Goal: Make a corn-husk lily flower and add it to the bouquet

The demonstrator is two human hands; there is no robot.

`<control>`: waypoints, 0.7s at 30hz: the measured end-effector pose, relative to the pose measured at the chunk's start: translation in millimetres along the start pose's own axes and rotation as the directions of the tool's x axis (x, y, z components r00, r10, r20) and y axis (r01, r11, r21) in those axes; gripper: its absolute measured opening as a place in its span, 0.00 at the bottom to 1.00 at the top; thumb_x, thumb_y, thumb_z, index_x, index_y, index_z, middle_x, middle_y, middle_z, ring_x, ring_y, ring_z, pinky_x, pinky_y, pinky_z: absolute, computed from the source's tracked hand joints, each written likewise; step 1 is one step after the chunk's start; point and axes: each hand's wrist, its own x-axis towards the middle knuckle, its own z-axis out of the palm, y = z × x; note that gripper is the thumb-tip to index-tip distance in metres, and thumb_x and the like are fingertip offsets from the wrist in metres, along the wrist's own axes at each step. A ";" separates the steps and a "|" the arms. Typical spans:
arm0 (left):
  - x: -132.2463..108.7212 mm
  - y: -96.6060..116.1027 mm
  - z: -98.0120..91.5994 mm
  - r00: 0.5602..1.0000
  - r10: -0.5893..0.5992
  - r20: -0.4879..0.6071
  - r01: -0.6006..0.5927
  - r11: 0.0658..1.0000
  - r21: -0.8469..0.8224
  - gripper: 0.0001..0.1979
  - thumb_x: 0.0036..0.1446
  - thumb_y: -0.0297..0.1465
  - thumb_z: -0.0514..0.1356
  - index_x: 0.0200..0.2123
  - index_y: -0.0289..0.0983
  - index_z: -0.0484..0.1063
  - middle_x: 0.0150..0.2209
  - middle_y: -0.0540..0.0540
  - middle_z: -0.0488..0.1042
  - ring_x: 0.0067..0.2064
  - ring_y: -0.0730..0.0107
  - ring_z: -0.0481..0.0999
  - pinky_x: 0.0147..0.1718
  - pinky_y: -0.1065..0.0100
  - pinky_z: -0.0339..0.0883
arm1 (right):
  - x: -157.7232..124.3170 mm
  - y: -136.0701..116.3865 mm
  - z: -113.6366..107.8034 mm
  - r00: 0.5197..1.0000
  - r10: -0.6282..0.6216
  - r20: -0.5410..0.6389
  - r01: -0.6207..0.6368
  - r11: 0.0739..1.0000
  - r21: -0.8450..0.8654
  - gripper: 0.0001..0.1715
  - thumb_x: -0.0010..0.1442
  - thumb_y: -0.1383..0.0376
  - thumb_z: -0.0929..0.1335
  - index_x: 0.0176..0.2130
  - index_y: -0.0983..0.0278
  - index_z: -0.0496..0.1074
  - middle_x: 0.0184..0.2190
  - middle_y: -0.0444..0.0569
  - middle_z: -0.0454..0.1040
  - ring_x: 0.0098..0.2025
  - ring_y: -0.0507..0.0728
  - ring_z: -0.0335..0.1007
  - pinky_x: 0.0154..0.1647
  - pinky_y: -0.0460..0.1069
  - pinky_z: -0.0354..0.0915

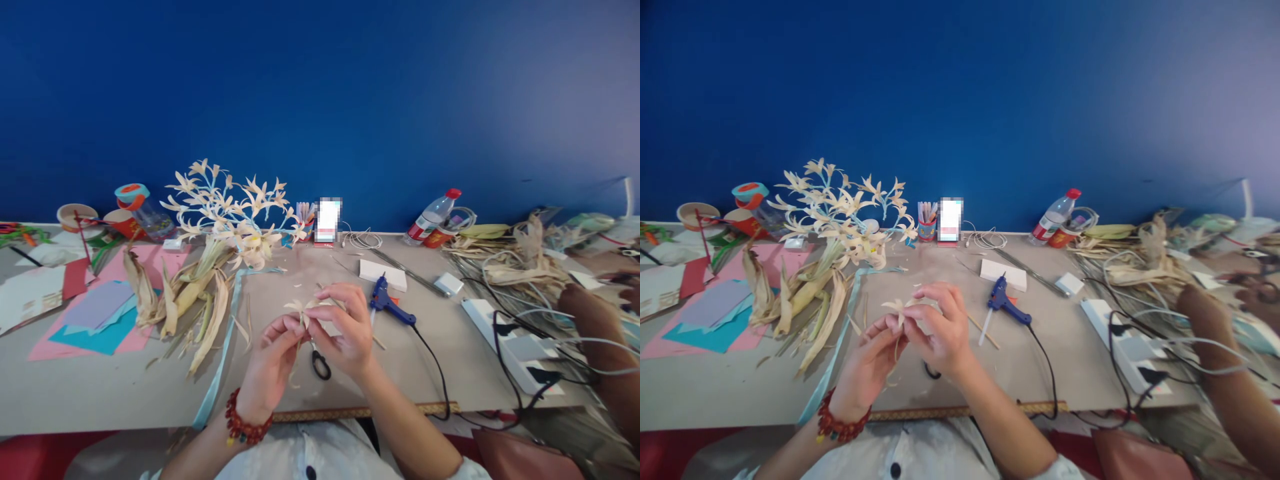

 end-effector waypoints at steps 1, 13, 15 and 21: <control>0.4 -0.5 -0.4 1.000 0.002 -0.001 -0.002 1.000 0.000 0.06 0.54 0.25 0.65 0.25 0.35 0.74 0.28 0.50 0.75 0.35 0.74 0.72 0.41 0.72 0.65 | 0.0 -0.3 0.3 1.000 0.003 -0.002 -0.003 1.000 0.004 0.11 0.55 0.73 0.69 0.37 0.58 0.74 0.39 0.50 0.72 0.42 0.60 0.70 0.43 0.58 0.68; 1.3 -6.4 -8.0 0.997 0.047 -0.054 -0.045 0.998 0.040 0.04 0.49 0.27 0.69 0.27 0.37 0.77 0.29 0.50 0.76 0.35 0.74 0.73 0.40 0.72 0.65 | -9.4 -5.6 -4.0 0.993 0.095 -0.069 -0.089 0.993 0.080 0.19 0.53 0.72 0.71 0.45 0.58 0.72 0.45 0.52 0.70 0.46 0.62 0.69 0.48 0.61 0.66; 2.4 -8.1 -10.0 0.993 0.077 -0.084 -0.073 0.996 0.048 0.05 0.45 0.28 0.71 0.27 0.38 0.78 0.30 0.50 0.77 0.36 0.72 0.75 0.41 0.71 0.66 | -17.0 -5.5 -2.9 0.982 0.161 -0.102 -0.143 0.976 0.162 0.19 0.53 0.72 0.71 0.45 0.58 0.71 0.43 0.52 0.70 0.45 0.62 0.69 0.47 0.60 0.66; 0.1 -5.0 -7.5 0.987 0.152 -0.052 -0.140 0.973 0.181 0.05 0.46 0.31 0.71 0.28 0.39 0.79 0.31 0.49 0.75 0.37 0.68 0.73 0.41 0.68 0.66 | -31.9 -3.7 5.0 0.932 0.358 0.051 -0.340 0.822 0.457 0.12 0.58 0.66 0.70 0.43 0.60 0.70 0.41 0.52 0.69 0.44 0.60 0.69 0.45 0.57 0.67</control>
